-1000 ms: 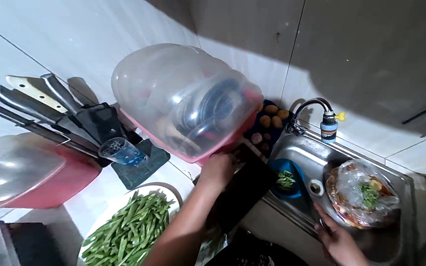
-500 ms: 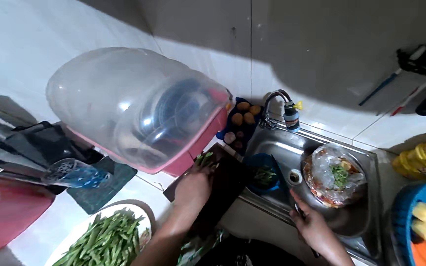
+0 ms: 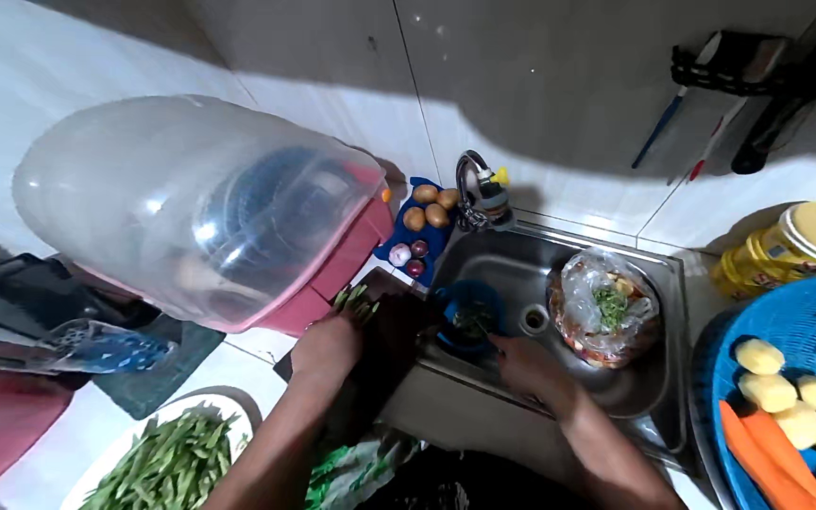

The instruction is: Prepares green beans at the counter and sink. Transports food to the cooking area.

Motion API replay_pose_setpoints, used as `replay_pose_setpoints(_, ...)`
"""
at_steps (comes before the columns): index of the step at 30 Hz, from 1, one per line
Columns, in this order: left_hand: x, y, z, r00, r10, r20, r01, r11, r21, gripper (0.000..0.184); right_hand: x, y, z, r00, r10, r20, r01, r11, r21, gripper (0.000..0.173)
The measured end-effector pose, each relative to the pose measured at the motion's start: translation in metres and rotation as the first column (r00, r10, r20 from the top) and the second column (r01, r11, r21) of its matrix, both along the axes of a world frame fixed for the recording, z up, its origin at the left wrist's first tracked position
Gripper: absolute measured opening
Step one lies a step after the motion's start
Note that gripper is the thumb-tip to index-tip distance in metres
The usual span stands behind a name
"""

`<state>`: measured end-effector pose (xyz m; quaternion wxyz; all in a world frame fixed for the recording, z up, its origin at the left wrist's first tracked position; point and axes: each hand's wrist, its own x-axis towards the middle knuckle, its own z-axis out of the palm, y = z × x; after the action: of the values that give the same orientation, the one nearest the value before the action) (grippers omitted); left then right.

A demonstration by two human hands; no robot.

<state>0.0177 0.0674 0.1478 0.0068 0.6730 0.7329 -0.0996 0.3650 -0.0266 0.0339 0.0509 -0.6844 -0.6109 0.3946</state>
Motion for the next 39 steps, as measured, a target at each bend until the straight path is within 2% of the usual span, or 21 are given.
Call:
replay_pose_setpoints(3, 0.002, -0.001, 0.004, 1.000, 0.024, -0.007, -0.024, 1.000, 0.003, 0.032, 0.004, 0.032, -0.003, 0.994, -0.091, 0.063, 0.095, 0.994, -0.054, 0.051)
replay_pose_setpoints(7, -0.004, -0.001, -0.004, 1.000, 0.016, 0.020, -0.017, 1.000, 0.026, 0.031, 0.028, 0.038, 0.002, 0.978, -0.172, 0.118, 0.176, 0.984, -0.024, 0.057)
replay_pose_setpoints(15, -0.007, 0.003, -0.005, 0.998, 0.034, 0.043, -0.035, 0.999, 0.019, 0.033, 0.056, 0.047, -0.021, 0.955, -0.231, 0.186, 0.239, 0.971, -0.020, 0.059)
replay_pose_setpoints(20, -0.009, 0.006, -0.012, 0.999, 0.029, 0.037, -0.029, 1.000, 0.009, 0.032, 0.052, 0.047, -0.023, 0.956, -0.036, 0.292, 0.031, 0.999, 0.021, 0.058)
replay_pose_setpoints(22, -0.010, 0.006, -0.014, 0.998, 0.008, 0.063, -0.009, 1.000, 0.019, 0.033, 0.044, 0.045, -0.014, 0.958, 0.059, 0.280, -0.056, 0.998, -0.018, 0.055)
replay_pose_setpoints(27, -0.005, 0.000, 0.005, 0.986, -0.038, 0.160, 0.033, 0.999, 0.034, 0.033, 0.018, 0.040, -0.007, 0.925, 0.280, 0.255, -0.264, 0.960, -0.096, 0.056)
replay_pose_setpoints(31, -0.006, -0.003, 0.007, 0.960, -0.096, 0.264, 0.085, 0.995, 0.052, 0.030, 0.012, 0.039, -0.004, 0.914, 0.310, 0.262, -0.275, 0.948, -0.161, 0.053)
replay_pose_setpoints(34, -0.004, -0.002, -0.009, 0.914, -0.125, 0.385, 0.117, 0.992, 0.045, 0.030, 0.020, 0.036, 0.000, 0.923, 0.276, 0.267, -0.230, 0.954, -0.193, 0.057)
replay_pose_setpoints(37, 0.001, -0.001, -0.044, 0.843, -0.139, 0.520, 0.130, 0.990, 0.054, 0.033, 0.034, 0.025, -0.004, 0.926, 0.251, 0.284, -0.232, 0.968, -0.097, 0.060)
replay_pose_setpoints(39, 0.008, 0.000, -0.072, 0.762, -0.157, 0.628, 0.141, 0.987, 0.075, 0.034, 0.041, 0.012, 0.000, 0.937, 0.191, 0.292, -0.207, 0.978, 0.026, 0.058)
